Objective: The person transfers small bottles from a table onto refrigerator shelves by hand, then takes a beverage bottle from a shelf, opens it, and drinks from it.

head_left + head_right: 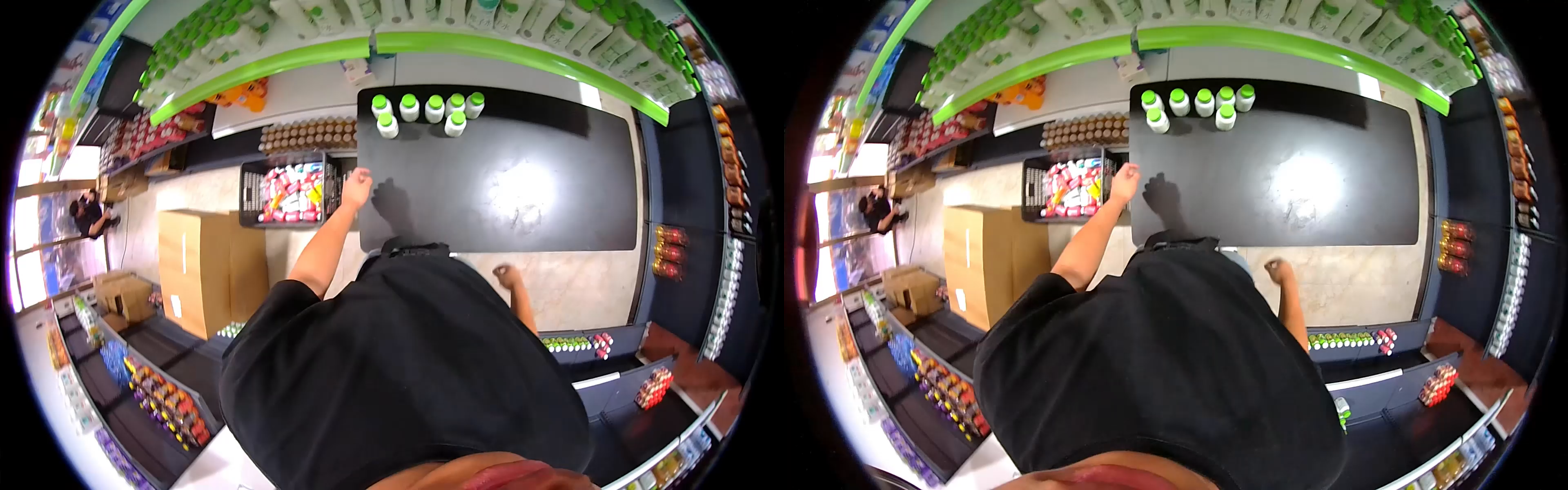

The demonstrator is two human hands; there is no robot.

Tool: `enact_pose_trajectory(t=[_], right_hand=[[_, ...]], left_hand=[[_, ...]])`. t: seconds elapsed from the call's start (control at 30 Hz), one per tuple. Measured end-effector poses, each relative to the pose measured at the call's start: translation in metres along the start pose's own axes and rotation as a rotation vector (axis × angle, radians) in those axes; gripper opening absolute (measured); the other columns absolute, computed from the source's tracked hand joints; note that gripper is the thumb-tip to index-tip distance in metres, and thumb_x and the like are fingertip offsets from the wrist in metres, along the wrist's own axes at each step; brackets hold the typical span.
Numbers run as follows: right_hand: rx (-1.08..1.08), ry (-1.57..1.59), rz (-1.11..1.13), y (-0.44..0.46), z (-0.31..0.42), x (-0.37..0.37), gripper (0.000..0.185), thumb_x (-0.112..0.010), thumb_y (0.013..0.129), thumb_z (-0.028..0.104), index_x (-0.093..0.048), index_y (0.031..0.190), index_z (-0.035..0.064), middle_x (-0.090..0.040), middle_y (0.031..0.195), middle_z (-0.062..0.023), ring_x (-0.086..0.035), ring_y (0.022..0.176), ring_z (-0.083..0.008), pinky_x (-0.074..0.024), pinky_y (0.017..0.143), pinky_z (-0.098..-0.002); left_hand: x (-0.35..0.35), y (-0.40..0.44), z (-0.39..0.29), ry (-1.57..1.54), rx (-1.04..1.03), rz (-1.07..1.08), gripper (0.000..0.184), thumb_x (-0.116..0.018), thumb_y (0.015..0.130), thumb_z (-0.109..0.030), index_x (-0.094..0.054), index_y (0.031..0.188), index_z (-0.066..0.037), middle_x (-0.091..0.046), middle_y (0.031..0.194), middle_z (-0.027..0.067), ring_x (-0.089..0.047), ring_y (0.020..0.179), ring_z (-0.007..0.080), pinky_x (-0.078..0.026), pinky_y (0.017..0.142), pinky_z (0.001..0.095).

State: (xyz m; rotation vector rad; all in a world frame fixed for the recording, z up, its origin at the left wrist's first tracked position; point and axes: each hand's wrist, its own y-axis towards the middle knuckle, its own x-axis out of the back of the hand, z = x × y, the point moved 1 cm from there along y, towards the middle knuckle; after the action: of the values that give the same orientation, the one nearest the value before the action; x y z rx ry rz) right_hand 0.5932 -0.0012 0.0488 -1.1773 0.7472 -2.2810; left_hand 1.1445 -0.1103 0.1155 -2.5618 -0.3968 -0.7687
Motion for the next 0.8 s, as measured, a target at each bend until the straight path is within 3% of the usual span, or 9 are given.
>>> enact_pose_trajectory(t=[0.07, 0.17, 0.27, 0.43, 0.57, 0.7, 0.77, 0.8], right_hand=[[-0.506, 0.819, -0.223, -0.047, -0.036, -0.048, 0.024, -0.061, 0.082, 0.031, -0.064, 0.085, 0.0070, -0.056, 0.064, -0.0042, -0.058, 0.060, -0.0189, -0.0475, 0.051, -0.0353], [-0.830, 0.862, -0.230, -0.115, -0.052, -0.090, 0.023, -0.059, 0.082, 0.030, -0.063, 0.089, 0.0090, -0.057, 0.066, -0.0043, -0.058, 0.058, -0.0191, -0.0441, 0.050, -0.0361], [-0.904, 0.912, -0.273, -0.146, -0.036, -0.121, 0.022, -0.056, 0.083, 0.030, -0.062, 0.092, 0.0109, -0.057, 0.067, -0.0043, -0.057, 0.057, -0.0194, -0.0407, 0.049, -0.0369], [-0.776, 1.086, -0.413, -0.115, 0.037, -0.145, 0.027, -0.062, 0.082, 0.031, -0.059, 0.096, 0.0083, -0.062, 0.073, -0.0076, -0.059, 0.056, -0.0172, -0.0391, 0.045, -0.0294], [-0.338, 1.025, -0.393, -0.056, 0.099, -0.168, 0.026, -0.060, 0.086, 0.028, -0.060, 0.101, 0.0063, -0.063, 0.075, -0.0079, -0.060, 0.060, -0.0185, -0.0481, 0.052, -0.0319], [-0.180, 0.580, -0.192, -0.022, 0.219, -0.118, 0.026, -0.061, 0.085, 0.019, -0.058, 0.107, 0.0042, -0.064, 0.082, -0.0111, -0.064, 0.072, -0.0184, -0.0519, 0.064, -0.0325], [0.144, 0.419, -0.401, -0.006, 0.248, -0.111, 0.033, -0.061, 0.084, 0.019, -0.056, 0.114, 0.0091, -0.064, 0.090, -0.0118, -0.064, 0.079, -0.0219, -0.0511, 0.071, -0.0346], [0.169, 0.400, -0.382, -0.005, 0.264, -0.099, 0.034, -0.061, 0.083, 0.021, -0.055, 0.116, 0.0113, -0.063, 0.094, -0.0121, -0.063, 0.084, -0.0249, -0.0499, 0.074, -0.0361]], left_hand=[[0.001, 0.047, -0.033, -0.016, -0.064, -0.008, 0.050, -0.065, 0.077, -0.028, -0.052, 0.122, -0.012, -0.063, 0.104, 0.0136, -0.060, 0.100, 0.0298, -0.046, 0.089, 0.0377], [-0.018, 0.099, -0.051, -0.036, -0.092, -0.035, 0.068, -0.071, 0.073, -0.032, -0.043, 0.131, -0.012, -0.055, 0.120, 0.0170, -0.052, 0.113, 0.0326, -0.042, 0.096, 0.0394], [-0.035, 0.132, -0.074, -0.007, -0.121, -0.086, 0.081, -0.077, 0.067, -0.035, -0.039, 0.133, -0.008, -0.050, 0.124, 0.0189, -0.046, 0.119, 0.0338, -0.038, 0.100, 0.0407], [-0.047, 0.141, -0.090, -0.058, -0.100, -0.168, 0.065, -0.078, 0.066, -0.033, -0.049, 0.121, -0.013, -0.058, 0.113, 0.0160, -0.053, 0.108, 0.0353, -0.041, 0.095, 0.0432], [-0.044, 0.123, -0.093, 0.066, -0.279, 0.030, 0.064, -0.078, 0.064, -0.035, -0.052, 0.119, -0.014, -0.061, 0.111, 0.0137, -0.055, 0.104, 0.0354, -0.044, 0.091, 0.0428], [-0.066, 0.103, -0.066, 0.115, -0.428, 0.237, 0.062, -0.078, 0.063, -0.034, -0.055, 0.116, -0.016, -0.063, 0.106, 0.0131, -0.056, 0.102, 0.0339, -0.045, 0.090, 0.0420], [-0.056, 0.062, -0.083, 0.070, -0.465, 0.425, 0.060, -0.078, 0.063, -0.033, -0.056, 0.115, -0.016, -0.063, 0.105, 0.0126, -0.056, 0.102, 0.0333, -0.045, 0.090, 0.0423], [-0.063, 0.049, -0.073, 0.098, -0.503, 0.457, 0.059, -0.078, 0.062, -0.032, -0.056, 0.115, -0.016, -0.063, 0.105, 0.0121, -0.056, 0.102, 0.0335, -0.045, 0.090, 0.0421]])
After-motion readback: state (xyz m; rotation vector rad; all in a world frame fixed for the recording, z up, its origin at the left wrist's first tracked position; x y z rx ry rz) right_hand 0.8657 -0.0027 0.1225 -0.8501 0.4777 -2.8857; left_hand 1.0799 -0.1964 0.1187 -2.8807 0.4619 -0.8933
